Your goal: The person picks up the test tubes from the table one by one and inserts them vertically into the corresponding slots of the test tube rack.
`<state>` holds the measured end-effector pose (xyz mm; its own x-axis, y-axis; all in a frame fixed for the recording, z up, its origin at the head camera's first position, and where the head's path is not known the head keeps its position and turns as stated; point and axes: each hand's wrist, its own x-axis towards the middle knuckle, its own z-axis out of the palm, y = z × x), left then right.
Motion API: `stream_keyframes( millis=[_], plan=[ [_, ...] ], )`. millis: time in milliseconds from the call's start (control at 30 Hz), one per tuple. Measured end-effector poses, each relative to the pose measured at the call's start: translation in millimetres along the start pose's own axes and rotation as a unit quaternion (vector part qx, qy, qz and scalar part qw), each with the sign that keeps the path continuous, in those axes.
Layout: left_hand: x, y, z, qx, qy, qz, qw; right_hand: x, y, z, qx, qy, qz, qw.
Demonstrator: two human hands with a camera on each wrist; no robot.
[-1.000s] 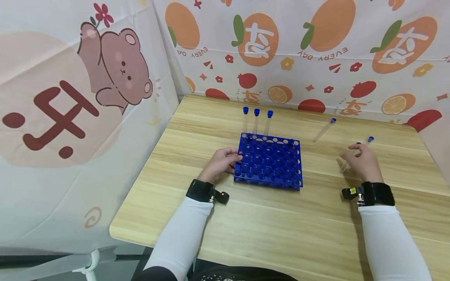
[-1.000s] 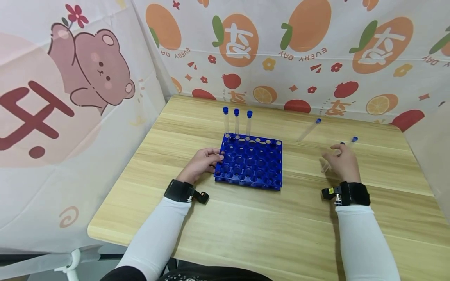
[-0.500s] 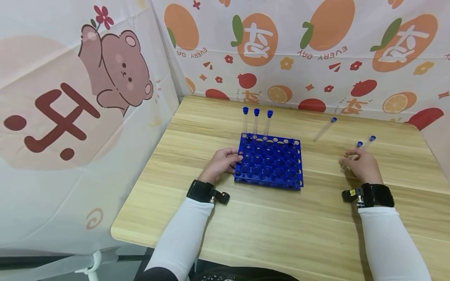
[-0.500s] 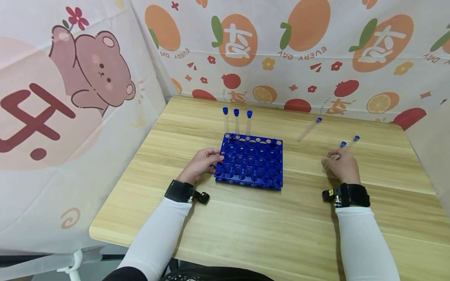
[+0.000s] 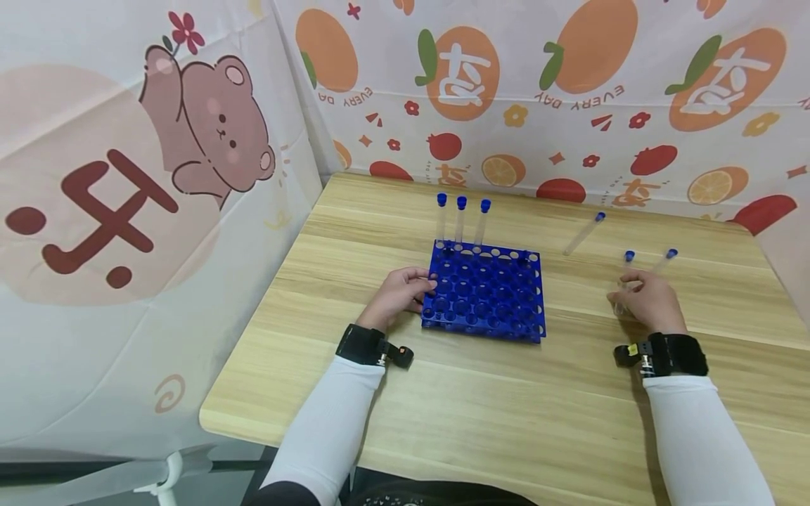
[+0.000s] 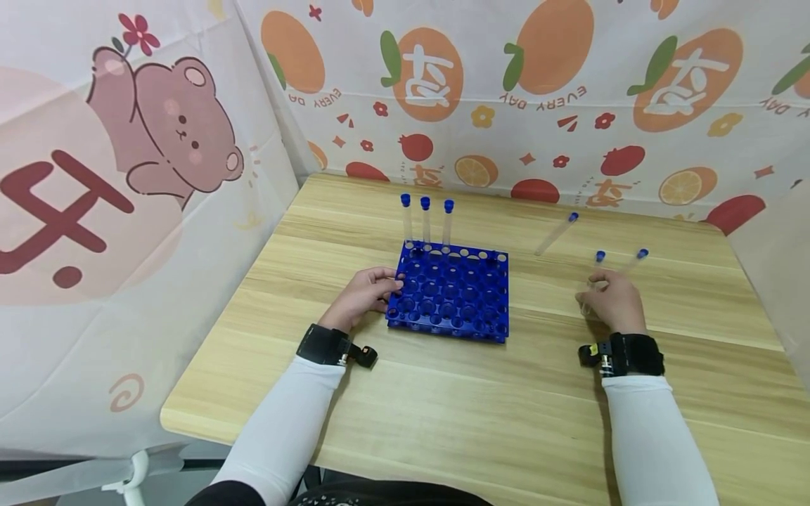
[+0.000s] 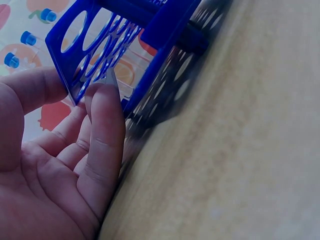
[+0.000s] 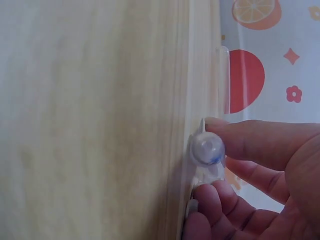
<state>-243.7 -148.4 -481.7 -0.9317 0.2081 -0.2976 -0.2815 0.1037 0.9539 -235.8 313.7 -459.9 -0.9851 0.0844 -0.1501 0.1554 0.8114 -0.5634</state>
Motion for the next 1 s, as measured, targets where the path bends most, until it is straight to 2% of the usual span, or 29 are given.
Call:
stream_keyframes(
  millis=[400, 700, 1000],
  plan=[
    [0.6, 0.0, -0.4, -0.002, -0.002, 0.002, 1.0000, -1.5, -7.4, 4.1, -0.008, -0.025, -0.019, 0.9995],
    [1.0, -0.1, -1.4, 0.000, -0.002, 0.002, 1.0000, -1.9, -15.5, 9.0, -0.006, -0.045, -0.056, 0.9974],
    [3.3, -1.5, -1.4, -0.002, -0.004, 0.001, 1.0000, -1.1, -25.8, 17.2, 0.008, -0.061, -0.053, 0.9967]
  ],
)
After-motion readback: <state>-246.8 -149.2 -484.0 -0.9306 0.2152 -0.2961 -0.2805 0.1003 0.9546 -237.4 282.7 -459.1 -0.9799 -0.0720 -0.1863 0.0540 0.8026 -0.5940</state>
